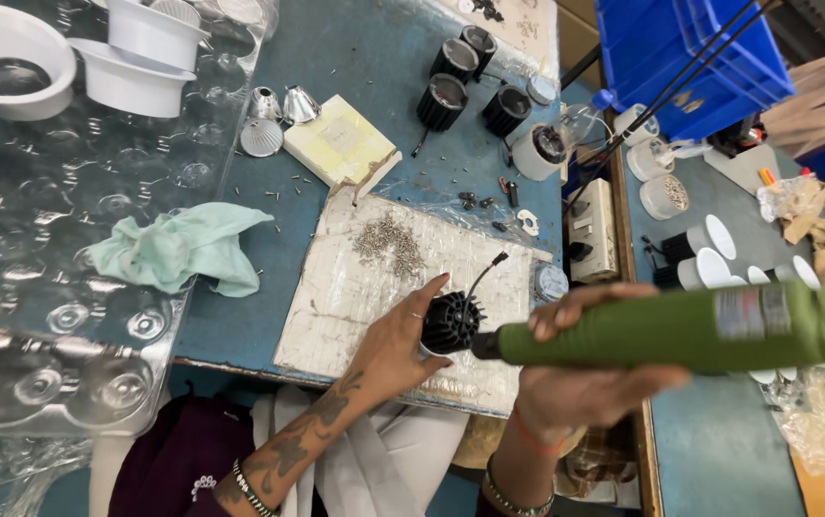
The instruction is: The person assembles LED light fixtures by inserting a black heat sink into a white plastic housing, then using a green electric screwdriver to fasten screws around the perimeter. The person repeats this process with multiple units, placing finished assemblies on the table.
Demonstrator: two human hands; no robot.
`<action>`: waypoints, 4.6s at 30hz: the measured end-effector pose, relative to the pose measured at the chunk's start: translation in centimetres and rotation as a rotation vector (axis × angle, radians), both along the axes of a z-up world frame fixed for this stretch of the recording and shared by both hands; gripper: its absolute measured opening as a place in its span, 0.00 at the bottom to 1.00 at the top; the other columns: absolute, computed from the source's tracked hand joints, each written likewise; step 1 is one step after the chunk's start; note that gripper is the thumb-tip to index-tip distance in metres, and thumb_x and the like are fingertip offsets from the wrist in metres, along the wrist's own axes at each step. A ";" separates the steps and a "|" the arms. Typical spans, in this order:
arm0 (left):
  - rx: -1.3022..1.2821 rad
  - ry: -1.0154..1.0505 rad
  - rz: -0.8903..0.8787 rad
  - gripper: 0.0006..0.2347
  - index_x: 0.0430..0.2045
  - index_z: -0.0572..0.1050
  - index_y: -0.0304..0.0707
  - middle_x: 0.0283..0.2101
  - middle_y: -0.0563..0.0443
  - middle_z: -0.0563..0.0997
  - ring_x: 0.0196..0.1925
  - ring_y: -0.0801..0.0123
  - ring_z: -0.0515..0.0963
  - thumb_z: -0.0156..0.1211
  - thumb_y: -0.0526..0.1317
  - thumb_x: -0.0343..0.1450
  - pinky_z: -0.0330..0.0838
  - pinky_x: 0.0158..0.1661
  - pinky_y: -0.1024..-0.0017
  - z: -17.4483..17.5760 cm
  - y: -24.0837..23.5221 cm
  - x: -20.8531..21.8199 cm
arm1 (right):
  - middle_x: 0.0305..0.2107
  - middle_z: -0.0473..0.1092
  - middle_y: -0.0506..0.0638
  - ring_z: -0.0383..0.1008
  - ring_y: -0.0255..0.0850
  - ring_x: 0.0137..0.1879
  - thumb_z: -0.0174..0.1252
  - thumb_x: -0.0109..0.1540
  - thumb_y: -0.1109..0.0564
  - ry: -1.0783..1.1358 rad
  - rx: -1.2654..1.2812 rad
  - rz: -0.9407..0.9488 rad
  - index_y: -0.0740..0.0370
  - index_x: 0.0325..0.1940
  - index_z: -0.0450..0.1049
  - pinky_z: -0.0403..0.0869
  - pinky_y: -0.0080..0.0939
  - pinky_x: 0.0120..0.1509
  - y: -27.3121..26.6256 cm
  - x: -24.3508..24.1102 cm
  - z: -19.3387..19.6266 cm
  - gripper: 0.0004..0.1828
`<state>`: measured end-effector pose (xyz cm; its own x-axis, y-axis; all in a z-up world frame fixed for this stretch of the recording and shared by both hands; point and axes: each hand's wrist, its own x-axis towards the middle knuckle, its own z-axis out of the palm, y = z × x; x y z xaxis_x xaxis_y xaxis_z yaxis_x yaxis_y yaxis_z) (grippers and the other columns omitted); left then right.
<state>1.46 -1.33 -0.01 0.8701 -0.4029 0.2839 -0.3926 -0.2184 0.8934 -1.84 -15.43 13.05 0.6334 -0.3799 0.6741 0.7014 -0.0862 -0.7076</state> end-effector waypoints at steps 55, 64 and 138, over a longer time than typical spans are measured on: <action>0.134 -0.136 -0.024 0.21 0.43 0.79 0.37 0.57 0.39 0.76 0.63 0.51 0.77 0.74 0.36 0.57 0.70 0.64 0.56 -13.5 -3.3 1.2 | 0.54 0.70 0.63 0.73 0.61 0.56 0.76 0.49 0.40 0.770 -0.959 -1.535 0.53 0.59 0.77 0.75 0.58 0.56 -31.9 -18.8 -3.9 0.37; 0.221 -0.140 -0.061 0.18 0.41 0.81 0.39 0.57 0.40 0.76 0.63 0.49 0.77 0.73 0.38 0.57 0.72 0.62 0.54 -13.8 -3.7 1.5 | 0.59 0.64 0.60 0.67 0.61 0.62 0.71 0.51 0.35 1.111 -0.584 -1.670 0.50 0.66 0.72 0.72 0.60 0.59 -46.2 -18.7 -10.0 0.42; 0.478 -0.251 0.235 0.26 0.51 0.73 0.41 0.54 0.43 0.76 0.59 0.50 0.75 0.72 0.50 0.62 0.70 0.56 0.57 4.8 2.5 24.1 | 0.53 0.68 0.63 0.66 0.60 0.65 0.60 0.56 0.61 0.006 -0.860 -0.899 0.65 0.50 0.74 0.66 0.62 0.68 -7.3 0.0 -12.4 0.18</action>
